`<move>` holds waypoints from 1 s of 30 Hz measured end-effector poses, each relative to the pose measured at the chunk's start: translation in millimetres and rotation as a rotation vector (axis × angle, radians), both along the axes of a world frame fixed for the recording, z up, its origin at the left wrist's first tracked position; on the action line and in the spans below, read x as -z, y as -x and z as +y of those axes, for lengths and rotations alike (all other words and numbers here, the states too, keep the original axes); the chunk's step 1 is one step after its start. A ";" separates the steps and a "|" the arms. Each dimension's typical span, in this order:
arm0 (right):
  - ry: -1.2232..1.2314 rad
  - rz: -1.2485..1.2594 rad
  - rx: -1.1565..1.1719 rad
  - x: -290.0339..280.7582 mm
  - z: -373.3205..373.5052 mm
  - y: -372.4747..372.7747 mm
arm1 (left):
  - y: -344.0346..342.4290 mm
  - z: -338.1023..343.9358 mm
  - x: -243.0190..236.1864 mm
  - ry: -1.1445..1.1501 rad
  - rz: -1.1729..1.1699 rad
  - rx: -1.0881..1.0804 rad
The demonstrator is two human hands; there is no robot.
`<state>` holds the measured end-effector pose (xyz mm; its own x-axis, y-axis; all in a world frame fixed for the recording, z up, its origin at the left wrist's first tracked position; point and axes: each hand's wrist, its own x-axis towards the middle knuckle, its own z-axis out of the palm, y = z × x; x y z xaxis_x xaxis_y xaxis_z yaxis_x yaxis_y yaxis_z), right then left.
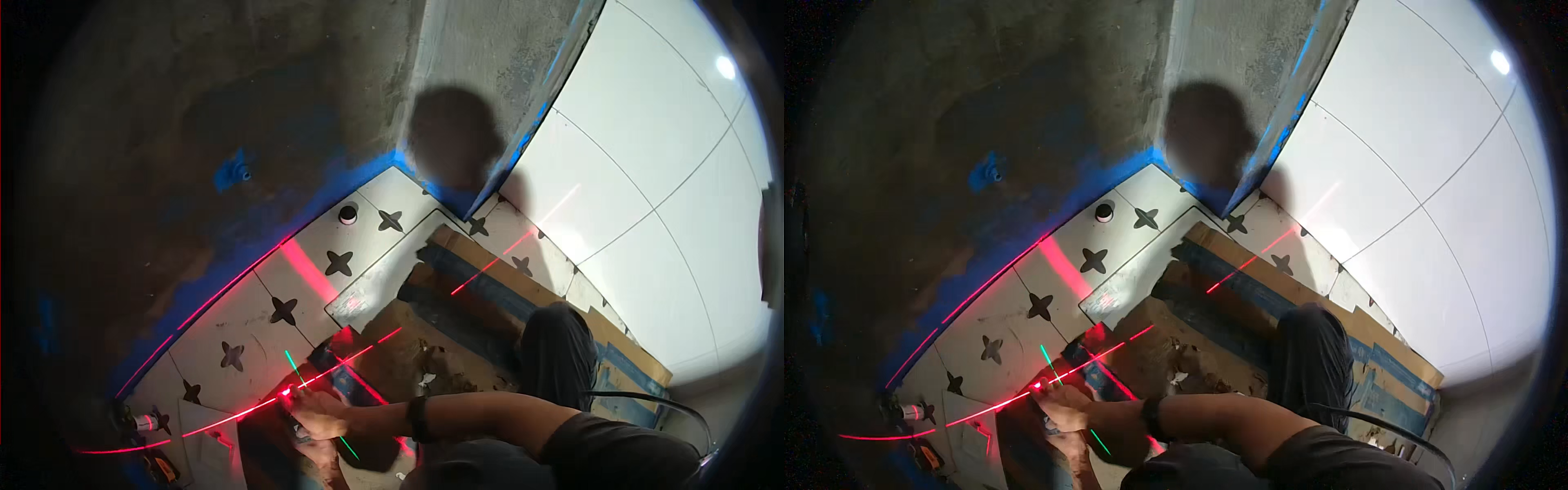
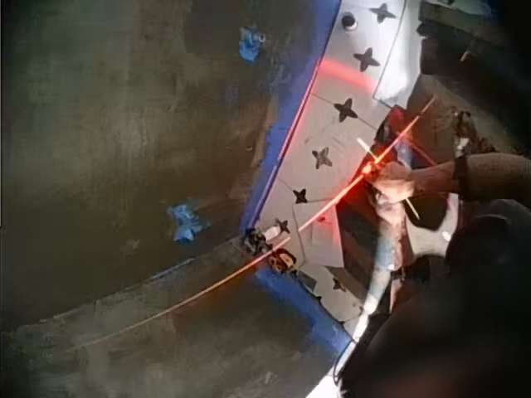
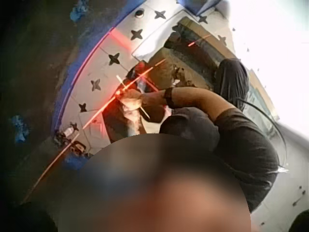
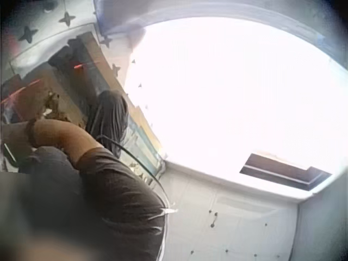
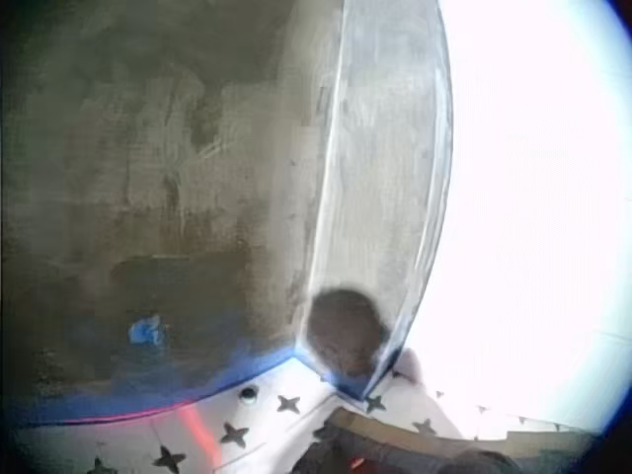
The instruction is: Measure and adjust wall tiles to ensure proper fit during a bathroom renovation.
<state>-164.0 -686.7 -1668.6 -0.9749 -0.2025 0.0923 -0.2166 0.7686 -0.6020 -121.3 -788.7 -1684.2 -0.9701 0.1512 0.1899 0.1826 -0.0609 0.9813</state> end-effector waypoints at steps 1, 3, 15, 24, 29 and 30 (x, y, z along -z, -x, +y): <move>-0.008 0.001 0.019 -8.7 6.9 -3.4 | -1.4 -1.1 4.3 0.037 0.027 0.027; 0.070 -0.057 0.046 -27.2 9.5 -5.1 | -4.7 -15.5 14.6 0.140 0.110 0.058; 0.009 -0.224 0.051 -36.4 12.5 -1.5 | 13.7 -87.4 39.9 -0.325 -0.747 0.199; 0.057 -0.310 0.126 -37.2 14.1 -1.3 | 9.7 -49.1 68.6 0.488 0.228 -0.084; 0.034 0.051 -0.055 -29.0 49.2 -6.3 | 30.7 -84.5 148.4 0.812 0.576 -0.306; -0.014 -0.298 -0.063 -36.3 87.9 -10.8 | 35.6 -52.1 120.7 0.625 0.360 -0.205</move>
